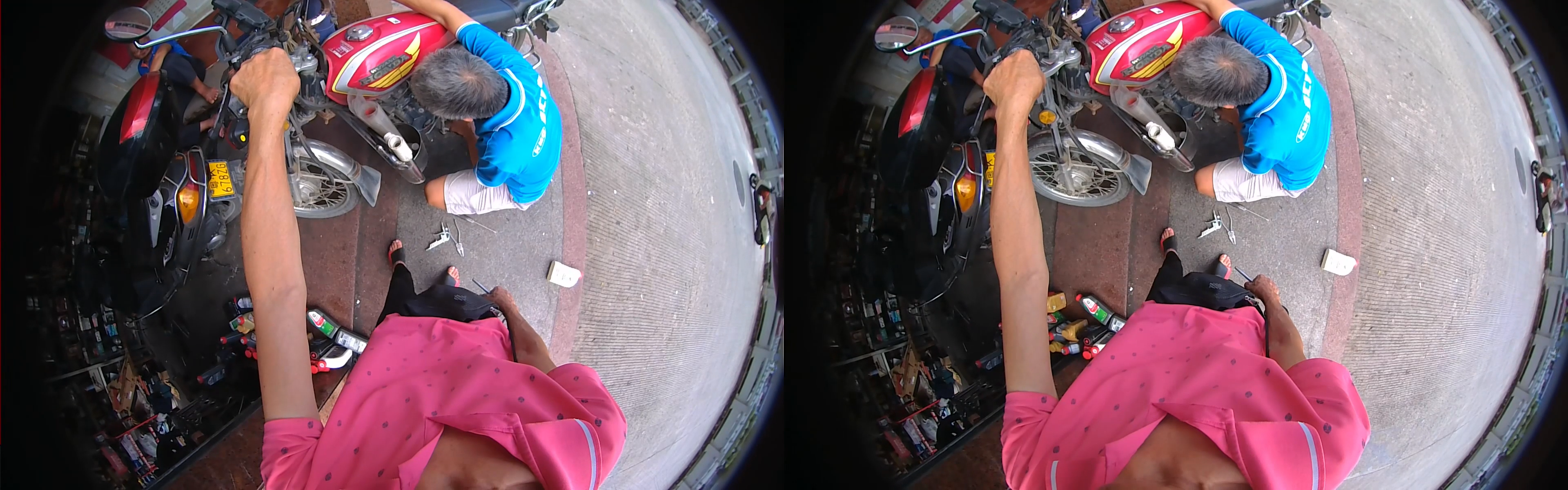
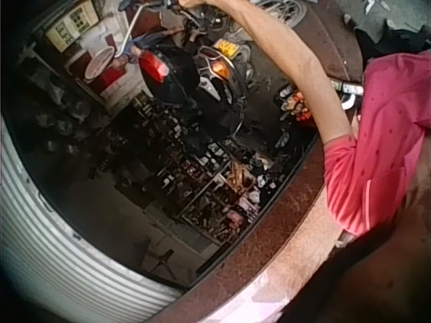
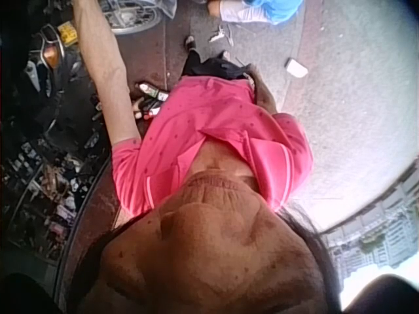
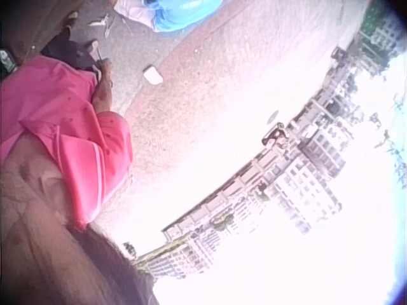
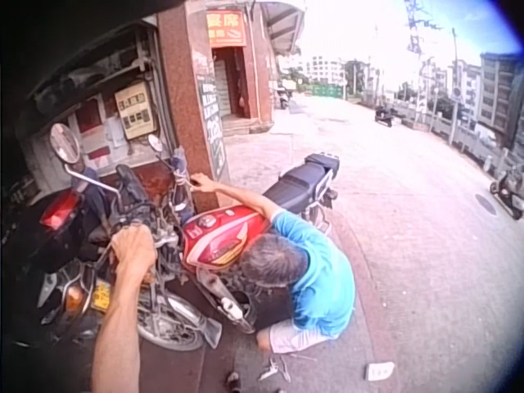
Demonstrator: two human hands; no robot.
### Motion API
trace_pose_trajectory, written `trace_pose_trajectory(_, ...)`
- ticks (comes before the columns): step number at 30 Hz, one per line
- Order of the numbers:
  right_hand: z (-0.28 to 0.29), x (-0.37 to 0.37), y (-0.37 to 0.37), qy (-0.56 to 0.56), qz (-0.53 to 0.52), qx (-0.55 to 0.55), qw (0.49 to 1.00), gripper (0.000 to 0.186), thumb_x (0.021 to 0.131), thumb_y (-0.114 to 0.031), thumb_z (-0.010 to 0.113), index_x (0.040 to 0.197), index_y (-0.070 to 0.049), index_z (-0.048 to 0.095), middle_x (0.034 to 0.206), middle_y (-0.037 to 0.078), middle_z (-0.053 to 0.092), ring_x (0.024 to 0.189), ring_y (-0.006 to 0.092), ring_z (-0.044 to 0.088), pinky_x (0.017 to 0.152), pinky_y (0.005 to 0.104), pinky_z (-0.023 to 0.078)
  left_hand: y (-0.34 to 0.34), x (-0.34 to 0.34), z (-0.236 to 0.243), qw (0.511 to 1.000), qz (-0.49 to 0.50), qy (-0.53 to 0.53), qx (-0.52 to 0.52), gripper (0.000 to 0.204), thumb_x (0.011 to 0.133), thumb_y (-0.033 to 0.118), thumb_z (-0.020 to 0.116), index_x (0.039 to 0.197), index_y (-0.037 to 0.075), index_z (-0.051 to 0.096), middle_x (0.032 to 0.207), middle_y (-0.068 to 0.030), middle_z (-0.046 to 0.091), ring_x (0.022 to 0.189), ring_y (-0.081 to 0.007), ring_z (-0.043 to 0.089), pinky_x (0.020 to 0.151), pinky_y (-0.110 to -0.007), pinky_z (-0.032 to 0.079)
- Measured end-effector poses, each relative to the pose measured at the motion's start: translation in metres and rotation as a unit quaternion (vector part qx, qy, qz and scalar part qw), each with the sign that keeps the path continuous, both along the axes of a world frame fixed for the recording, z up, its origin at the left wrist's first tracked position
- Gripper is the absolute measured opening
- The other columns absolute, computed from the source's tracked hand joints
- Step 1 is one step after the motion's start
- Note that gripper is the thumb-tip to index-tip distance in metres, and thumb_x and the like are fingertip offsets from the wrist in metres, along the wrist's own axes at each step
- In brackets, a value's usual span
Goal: The person holds the handlebar of a motorcycle and holds metal rods by hand.
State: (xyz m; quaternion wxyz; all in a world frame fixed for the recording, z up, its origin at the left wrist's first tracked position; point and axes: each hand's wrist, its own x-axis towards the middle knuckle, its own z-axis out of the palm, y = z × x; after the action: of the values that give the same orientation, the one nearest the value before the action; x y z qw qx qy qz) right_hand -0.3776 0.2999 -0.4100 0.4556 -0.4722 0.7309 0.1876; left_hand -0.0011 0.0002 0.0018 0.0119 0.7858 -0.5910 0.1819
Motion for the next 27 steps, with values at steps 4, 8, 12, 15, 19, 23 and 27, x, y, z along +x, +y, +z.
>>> trace_pose_trajectory(4, 0.0021, 0.0005, -0.0009, -0.010, 0.000, 0.006, 1.000, 0.039, 0.068, -0.037, 0.057, 0.090, -0.005, 0.064, 0.096, 0.020, 0.060, 0.092, 0.0325, 0.058, 0.078, 0.0397, 0.046, 0.0003, 0.0021, -0.0016, 1.000, -0.007, -0.006, -0.005, 0.022, 0.075, 0.013, 0.050, 0.086, 0.005, 0.067, 0.092, -0.0158, 0.063, 0.088, -0.0305, 0.061, 0.071, -0.039, 0.048)
trace_pose_trajectory(8, 0.0019, 0.0010, -0.0006, -0.004, 0.002, 0.004, 1.000, 0.039, 0.067, -0.036, 0.057, 0.090, -0.005, 0.064, 0.096, 0.020, 0.060, 0.092, 0.0325, 0.058, 0.078, 0.0396, 0.046, 0.0001, 0.0012, -0.0025, 1.000, -0.012, -0.010, -0.020, 0.021, 0.074, 0.013, 0.050, 0.084, 0.006, 0.067, 0.090, -0.0159, 0.063, 0.086, -0.0305, 0.061, 0.070, -0.039, 0.048)
trace_pose_trajectory(12, 0.0011, 0.0004, -0.0003, -0.006, 0.007, 0.002, 1.000, 0.040, 0.067, -0.036, 0.056, 0.091, -0.005, 0.064, 0.097, 0.020, 0.060, 0.092, 0.0325, 0.058, 0.078, 0.0397, 0.046, -0.0007, 0.0018, -0.0032, 1.000, -0.019, -0.011, -0.021, 0.022, 0.074, 0.014, 0.050, 0.084, 0.005, 0.067, 0.089, -0.0161, 0.063, 0.085, -0.0305, 0.062, 0.069, -0.039, 0.048)
trace_pose_trajectory(15, 0.0055, 0.0021, -0.0013, -0.003, -0.001, 0.010, 1.000, 0.040, 0.067, -0.036, 0.056, 0.091, -0.005, 0.064, 0.097, 0.020, 0.060, 0.093, 0.0325, 0.058, 0.079, 0.0399, 0.046, -0.0006, 0.0028, -0.0039, 0.999, -0.017, -0.015, -0.028, 0.022, 0.074, 0.014, 0.049, 0.083, 0.005, 0.067, 0.088, -0.0162, 0.063, 0.084, -0.0307, 0.062, 0.069, -0.039, 0.048)
trace_pose_trajectory(19, 0.0076, 0.0027, -0.0016, -0.002, 0.000, 0.013, 1.000, 0.040, 0.068, -0.036, 0.055, 0.092, -0.005, 0.064, 0.098, 0.019, 0.060, 0.093, 0.0325, 0.058, 0.079, 0.0400, 0.046, 0.0001, 0.0029, -0.0035, 0.999, -0.017, -0.015, -0.030, 0.021, 0.074, 0.014, 0.050, 0.083, 0.006, 0.067, 0.087, -0.0160, 0.063, 0.084, -0.0307, 0.062, 0.069, -0.039, 0.049)
trace_pose_trajectory(23, -0.0010, -0.0007, 0.0009, -0.003, 0.000, 0.008, 1.000, 0.040, 0.068, -0.036, 0.055, 0.091, -0.006, 0.064, 0.097, 0.019, 0.060, 0.093, 0.0323, 0.058, 0.079, 0.0398, 0.046, -0.0010, 0.0002, -0.0017, 0.999, -0.018, -0.018, -0.027, 0.021, 0.074, 0.014, 0.050, 0.083, 0.006, 0.067, 0.088, -0.0156, 0.064, 0.085, -0.0304, 0.062, 0.069, -0.039, 0.048)
trace_pose_trajectory(27, 0.0002, 0.0003, -0.0003, -0.009, 0.003, 0.011, 1.000, 0.039, 0.068, -0.036, 0.055, 0.091, -0.006, 0.064, 0.097, 0.019, 0.060, 0.093, 0.0323, 0.058, 0.079, 0.0397, 0.046, 0.0008, 0.0003, -0.0022, 0.999, -0.014, -0.019, -0.029, 0.021, 0.075, 0.014, 0.049, 0.084, 0.007, 0.067, 0.088, -0.0153, 0.064, 0.085, -0.0301, 0.062, 0.069, -0.039, 0.048)
